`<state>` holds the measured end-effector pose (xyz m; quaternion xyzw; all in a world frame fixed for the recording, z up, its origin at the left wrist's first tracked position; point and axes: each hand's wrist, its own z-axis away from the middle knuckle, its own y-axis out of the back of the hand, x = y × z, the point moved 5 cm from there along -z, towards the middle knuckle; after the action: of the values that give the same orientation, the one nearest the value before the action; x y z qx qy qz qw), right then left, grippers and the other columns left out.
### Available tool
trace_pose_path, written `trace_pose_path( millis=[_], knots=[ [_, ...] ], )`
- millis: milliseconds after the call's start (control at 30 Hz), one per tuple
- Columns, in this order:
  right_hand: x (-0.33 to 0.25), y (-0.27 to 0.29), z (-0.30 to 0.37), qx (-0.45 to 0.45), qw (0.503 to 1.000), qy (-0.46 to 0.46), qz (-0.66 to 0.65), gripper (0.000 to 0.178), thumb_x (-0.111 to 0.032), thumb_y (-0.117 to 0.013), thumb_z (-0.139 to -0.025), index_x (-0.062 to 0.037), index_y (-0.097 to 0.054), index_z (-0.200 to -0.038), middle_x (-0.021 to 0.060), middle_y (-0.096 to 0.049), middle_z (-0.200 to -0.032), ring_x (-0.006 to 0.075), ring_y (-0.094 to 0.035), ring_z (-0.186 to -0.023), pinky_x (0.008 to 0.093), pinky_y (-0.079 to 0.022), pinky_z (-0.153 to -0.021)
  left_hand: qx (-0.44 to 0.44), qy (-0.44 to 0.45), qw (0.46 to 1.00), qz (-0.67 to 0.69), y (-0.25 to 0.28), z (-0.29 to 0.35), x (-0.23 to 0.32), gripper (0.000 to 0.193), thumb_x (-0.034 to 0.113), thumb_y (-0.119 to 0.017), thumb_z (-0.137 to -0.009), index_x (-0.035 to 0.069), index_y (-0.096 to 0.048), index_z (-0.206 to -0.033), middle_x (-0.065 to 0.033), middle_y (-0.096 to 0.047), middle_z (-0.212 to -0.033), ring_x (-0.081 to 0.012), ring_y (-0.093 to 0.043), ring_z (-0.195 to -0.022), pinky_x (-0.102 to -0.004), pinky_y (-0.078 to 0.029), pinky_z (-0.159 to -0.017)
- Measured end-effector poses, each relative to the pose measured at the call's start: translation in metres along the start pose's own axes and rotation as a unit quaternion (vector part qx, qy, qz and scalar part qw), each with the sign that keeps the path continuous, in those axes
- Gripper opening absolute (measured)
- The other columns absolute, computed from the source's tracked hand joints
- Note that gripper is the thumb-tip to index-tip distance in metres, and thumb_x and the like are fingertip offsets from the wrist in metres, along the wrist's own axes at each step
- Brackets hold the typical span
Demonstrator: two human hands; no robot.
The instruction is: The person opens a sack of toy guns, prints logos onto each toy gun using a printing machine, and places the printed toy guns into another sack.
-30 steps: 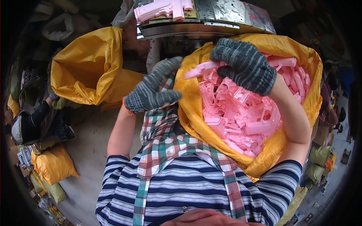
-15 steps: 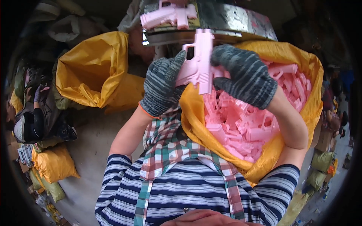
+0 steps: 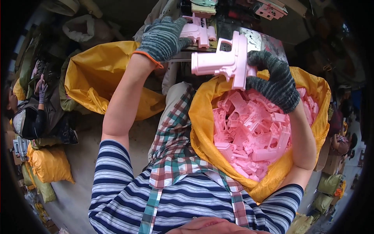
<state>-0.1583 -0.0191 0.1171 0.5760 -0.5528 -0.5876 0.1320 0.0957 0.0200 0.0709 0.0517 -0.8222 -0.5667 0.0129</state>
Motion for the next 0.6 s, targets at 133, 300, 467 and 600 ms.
trace_pose_path(
  millis=[133,300,467,600],
  knots=[
    [0.000,-0.014,-0.024,0.013,0.998,-0.030,-0.052,0.049,-0.007,-0.076,-0.065,-0.0043,-0.059,-0.110,0.0106,-0.060,-0.107,0.0174,-0.060,-0.094,0.0302,-0.049,-0.083,0.163,-0.074,0.984,-0.013,-0.002,0.025,-0.002,0.051,0.035,-0.062,-0.078,0.016,-0.051,-0.124,-0.0107,-0.057,-0.105,-0.0282,-0.055,-0.093,-0.0399,-0.041,-0.086],
    [0.026,-0.044,-0.053,0.032,0.994,0.035,-0.097,0.048,-0.006,-0.073,-0.070,-0.0097,-0.058,-0.116,0.0085,-0.060,-0.109,0.0177,-0.059,-0.096,0.0292,-0.051,-0.082,0.168,0.027,0.984,-0.059,-0.005,0.101,-0.044,0.052,0.031,-0.066,-0.075,0.011,-0.053,-0.120,-0.0127,-0.056,-0.103,-0.0284,-0.053,-0.092,-0.0399,-0.041,-0.076],
    [0.039,-0.076,-0.101,0.017,0.991,0.086,0.101,0.048,-0.021,-0.064,-0.081,-0.0161,-0.051,-0.126,0.0139,-0.052,-0.124,0.0301,-0.048,-0.116,0.0367,-0.038,-0.100,0.115,0.207,0.954,-0.186,0.018,0.165,-0.109,0.053,0.024,-0.067,-0.076,0.003,-0.050,-0.122,-0.0188,-0.059,-0.106,-0.0339,-0.056,-0.098,-0.0416,-0.043,-0.086],
    [0.036,-0.065,-0.099,0.015,0.968,0.101,0.228,0.047,-0.016,-0.063,-0.080,-0.0097,-0.050,-0.125,0.0162,-0.052,-0.122,0.0314,-0.049,-0.114,0.0364,-0.040,-0.098,0.132,0.168,0.977,0.008,0.009,0.173,-0.093,0.051,0.014,-0.069,-0.075,0.001,-0.051,-0.121,-0.0191,-0.055,-0.113,-0.0336,-0.053,-0.103,-0.0392,-0.042,-0.090]
  ],
)
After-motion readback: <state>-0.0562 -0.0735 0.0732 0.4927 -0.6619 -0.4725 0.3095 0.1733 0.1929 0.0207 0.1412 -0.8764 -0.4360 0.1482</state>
